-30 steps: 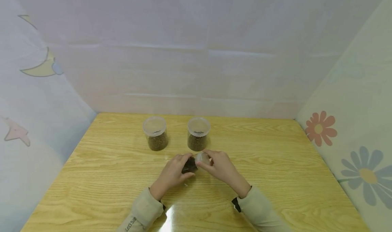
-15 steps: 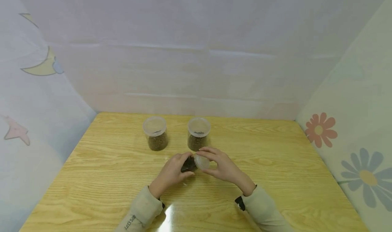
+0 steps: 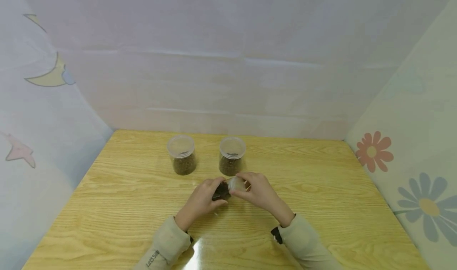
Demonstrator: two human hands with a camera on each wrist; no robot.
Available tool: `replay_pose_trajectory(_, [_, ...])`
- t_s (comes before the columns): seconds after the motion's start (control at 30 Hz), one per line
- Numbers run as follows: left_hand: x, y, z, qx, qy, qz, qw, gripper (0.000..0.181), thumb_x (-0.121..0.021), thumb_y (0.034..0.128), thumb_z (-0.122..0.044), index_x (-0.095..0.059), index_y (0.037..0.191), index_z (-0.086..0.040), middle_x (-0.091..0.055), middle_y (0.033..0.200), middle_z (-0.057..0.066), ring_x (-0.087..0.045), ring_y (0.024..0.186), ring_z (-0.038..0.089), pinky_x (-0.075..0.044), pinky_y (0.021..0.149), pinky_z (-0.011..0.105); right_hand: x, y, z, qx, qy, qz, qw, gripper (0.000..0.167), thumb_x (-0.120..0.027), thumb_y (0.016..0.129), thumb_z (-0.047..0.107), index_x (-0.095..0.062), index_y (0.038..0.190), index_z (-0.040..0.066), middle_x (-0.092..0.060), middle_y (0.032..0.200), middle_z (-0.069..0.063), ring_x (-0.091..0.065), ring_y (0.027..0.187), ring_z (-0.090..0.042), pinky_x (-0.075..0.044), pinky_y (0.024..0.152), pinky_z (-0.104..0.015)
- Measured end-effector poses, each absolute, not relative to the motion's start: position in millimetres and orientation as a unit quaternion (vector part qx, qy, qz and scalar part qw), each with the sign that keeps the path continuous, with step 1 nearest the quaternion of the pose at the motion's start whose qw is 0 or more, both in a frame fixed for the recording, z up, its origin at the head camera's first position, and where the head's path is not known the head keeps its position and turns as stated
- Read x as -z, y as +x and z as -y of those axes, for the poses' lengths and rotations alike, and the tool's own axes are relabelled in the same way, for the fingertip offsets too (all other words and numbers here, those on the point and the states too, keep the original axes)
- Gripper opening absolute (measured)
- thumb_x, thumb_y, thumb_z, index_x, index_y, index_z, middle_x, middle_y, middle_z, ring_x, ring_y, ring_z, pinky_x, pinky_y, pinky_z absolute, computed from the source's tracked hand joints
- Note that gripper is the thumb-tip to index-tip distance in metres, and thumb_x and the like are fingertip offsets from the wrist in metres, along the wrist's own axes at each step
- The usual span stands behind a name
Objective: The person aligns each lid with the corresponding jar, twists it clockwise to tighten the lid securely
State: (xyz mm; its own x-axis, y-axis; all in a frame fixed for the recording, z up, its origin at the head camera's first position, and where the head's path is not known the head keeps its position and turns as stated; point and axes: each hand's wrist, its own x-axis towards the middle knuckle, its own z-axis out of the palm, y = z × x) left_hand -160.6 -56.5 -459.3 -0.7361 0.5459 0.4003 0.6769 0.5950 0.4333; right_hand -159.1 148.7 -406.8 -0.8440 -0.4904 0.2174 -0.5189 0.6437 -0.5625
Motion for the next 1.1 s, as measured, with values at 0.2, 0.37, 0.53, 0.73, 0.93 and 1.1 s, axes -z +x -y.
replay_pose_trajectory(0.2, [458,-161,56,0.297,-0.337,0.887,0.102,0.06,-0.079,0.0701,-0.023,-0.05,0.12,-0.005,-0.062,0.106,0.013,-0.059,0.094,0.026,-0.051,0.077,0.037,404,-160,-147,-0.284,0.276,0.918,0.033,0.054,-0.07,0.079,0.036,-0.06,0.113,-0.004,-0.064,0.101,-0.015,-0.062,0.07,-0.016,-0.049,0.057,-0.02])
replay_pose_trajectory(0.37, [457,-162,56,0.292,-0.342,0.887,0.103,0.061,-0.079,0.0698,-0.023,-0.05,0.119,-0.001,-0.061,0.106,0.013,-0.059,0.093,0.026,-0.051,0.077,0.037,403,-160,-154,-0.269,0.352,0.896,0.033,0.061,-0.075,0.075,0.027,-0.052,0.125,0.001,-0.052,0.124,-0.018,-0.057,0.101,-0.029,-0.051,0.079,-0.038])
replay_pose_trajectory(0.53, [457,-162,58,0.29,-0.339,0.889,0.102,0.062,-0.079,0.0701,-0.023,-0.05,0.12,0.0,-0.061,0.106,0.014,-0.06,0.092,0.026,-0.051,0.076,0.037,405,-161,-159,-0.275,0.408,0.87,0.028,0.058,-0.077,0.073,0.01,-0.053,0.126,0.006,-0.049,0.128,-0.015,-0.046,0.117,-0.033,-0.043,0.09,-0.047])
replay_pose_trajectory(0.73, [458,-162,58,0.289,-0.337,0.891,0.098,0.062,-0.079,0.0705,-0.024,-0.049,0.121,-0.001,-0.061,0.107,0.014,-0.059,0.094,0.027,-0.051,0.077,0.038,408,-163,-160,-0.274,0.411,0.869,0.035,0.057,-0.076,0.072,0.008,-0.054,0.125,0.007,-0.052,0.125,-0.015,-0.047,0.116,-0.032,-0.043,0.09,-0.047])
replay_pose_trajectory(0.93, [460,-162,58,0.293,-0.335,0.89,0.103,0.061,-0.078,0.0709,-0.025,-0.05,0.12,-0.002,-0.061,0.108,0.013,-0.059,0.095,0.027,-0.051,0.078,0.038,408,-162,-157,-0.289,0.39,0.874,0.025,0.056,-0.074,0.075,0.01,-0.052,0.126,0.003,-0.054,0.121,-0.017,-0.056,0.1,-0.028,-0.051,0.077,-0.036])
replay_pose_trajectory(1.1, [460,-161,56,0.295,-0.334,0.889,0.109,0.06,-0.079,0.0705,-0.023,-0.051,0.119,-0.002,-0.061,0.106,0.011,-0.059,0.094,0.026,-0.051,0.078,0.037,408,-161,-153,-0.29,0.356,0.888,0.019,0.053,-0.071,0.08,0.019,-0.051,0.125,-0.002,-0.061,0.108,-0.016,-0.06,0.073,-0.018,-0.051,0.059,-0.022])
